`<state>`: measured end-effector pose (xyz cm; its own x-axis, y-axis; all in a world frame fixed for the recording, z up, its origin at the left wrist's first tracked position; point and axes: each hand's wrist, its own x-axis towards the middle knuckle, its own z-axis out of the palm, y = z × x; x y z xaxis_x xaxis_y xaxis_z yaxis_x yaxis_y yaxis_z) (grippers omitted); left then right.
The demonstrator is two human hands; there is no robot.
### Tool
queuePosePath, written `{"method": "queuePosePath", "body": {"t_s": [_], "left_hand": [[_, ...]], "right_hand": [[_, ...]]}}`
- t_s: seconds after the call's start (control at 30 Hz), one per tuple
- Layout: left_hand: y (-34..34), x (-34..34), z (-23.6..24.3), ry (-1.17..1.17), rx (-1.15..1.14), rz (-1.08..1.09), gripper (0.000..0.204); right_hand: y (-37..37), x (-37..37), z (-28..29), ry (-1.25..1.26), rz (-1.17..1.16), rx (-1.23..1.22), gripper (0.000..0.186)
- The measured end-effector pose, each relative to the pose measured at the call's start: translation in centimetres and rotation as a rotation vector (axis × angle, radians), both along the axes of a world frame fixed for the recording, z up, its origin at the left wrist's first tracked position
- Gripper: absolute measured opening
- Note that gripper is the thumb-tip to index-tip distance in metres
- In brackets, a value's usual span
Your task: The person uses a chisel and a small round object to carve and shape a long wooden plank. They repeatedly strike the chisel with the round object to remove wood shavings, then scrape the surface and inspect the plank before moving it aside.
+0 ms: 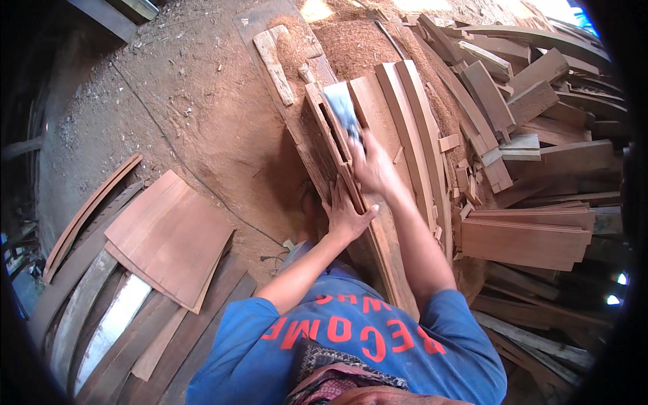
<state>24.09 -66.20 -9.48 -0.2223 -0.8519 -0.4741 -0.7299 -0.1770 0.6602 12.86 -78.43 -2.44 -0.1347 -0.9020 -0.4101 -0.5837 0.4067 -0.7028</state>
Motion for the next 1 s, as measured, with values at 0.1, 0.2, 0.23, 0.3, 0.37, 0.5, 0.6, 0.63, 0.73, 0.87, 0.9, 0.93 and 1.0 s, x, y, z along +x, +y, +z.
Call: {"method": "queuePosePath", "body": {"t_s": [0.1, 0.2, 0.23, 0.3, 0.37, 0.5, 0.6, 0.63, 0.73, 0.87, 0.9, 0.93, 1.0], "left_hand": [[2.8, 1.0, 0.0, 0.034, -0.105, -0.134, 0.12], [7.5, 2.7, -4.4, 0.099, -0.265, -0.241, 0.106], [7.8, 2.7, -4.5, 0.095, -0.266, -0.228, 0.106], [8.2, 2.4, -4.6, 0.089, -0.272, -0.201, 0.107], [8.0, 3.0, -4.6, 0.09, -0.254, -0.229, 0.11], [8.1, 2.2, -4.9, 0.203, -0.05, -0.12, 0.113], [7.7, 2.3, -3.3, 0.245, 0.072, -0.088, 0.116], [7.5, 2.3, -2.9, 0.252, 0.103, -0.087, 0.117], [7.3, 2.2, -3.2, 0.217, -0.124, -0.087, 0.107], [7.8, 1.9, -3.7, 0.174, -0.244, -0.102, 0.097], [7.9, 2.1, -3.6, 0.157, -0.137, -0.115, 0.097], [8.0, 2.3, -3.6, 0.139, -0.031, -0.127, 0.097], [8.0, 2.8, -4.6, 0.302, 0.093, -0.1, 0.105]], "right_hand": [[7.6, 1.8, 2.2, -0.066, -0.042, 0.198, 0.032], [11.7, 4.2, 3.9, 0.011, -0.04, 0.139, 0.033], [12.4, 4.7, 3.5, -0.005, -0.056, 0.091, 0.034], [12.1, 5.5, 2.6, 0.031, -0.069, 0.158, 0.033], [11.7, 6.1, 1.9, 0.029, -0.104, 0.186, 0.033], [11.1, 7.4, 0.5, -0.008, -0.137, 0.164, 0.034], [10.3, 8.1, -1.1, -0.042, -0.127, 0.176, 0.034], [9.9, 8.3, -1.2, -0.06, -0.126, 0.182, 0.034], [11.3, 7.8, -1.9, -0.079, -0.138, 0.124, 0.032], [10.0, 8.1, -1.2, -0.081, -0.135, 0.149, 0.031], [9.6, 8.3, -0.6, -0.093, -0.14, 0.181, 0.031], [9.9, 8.5, -1.3, -0.02, -0.14, 0.073, 0.031], [9.9, 8.0, 0.4, -0.324, -0.255, 0.229, 0.031]]}}
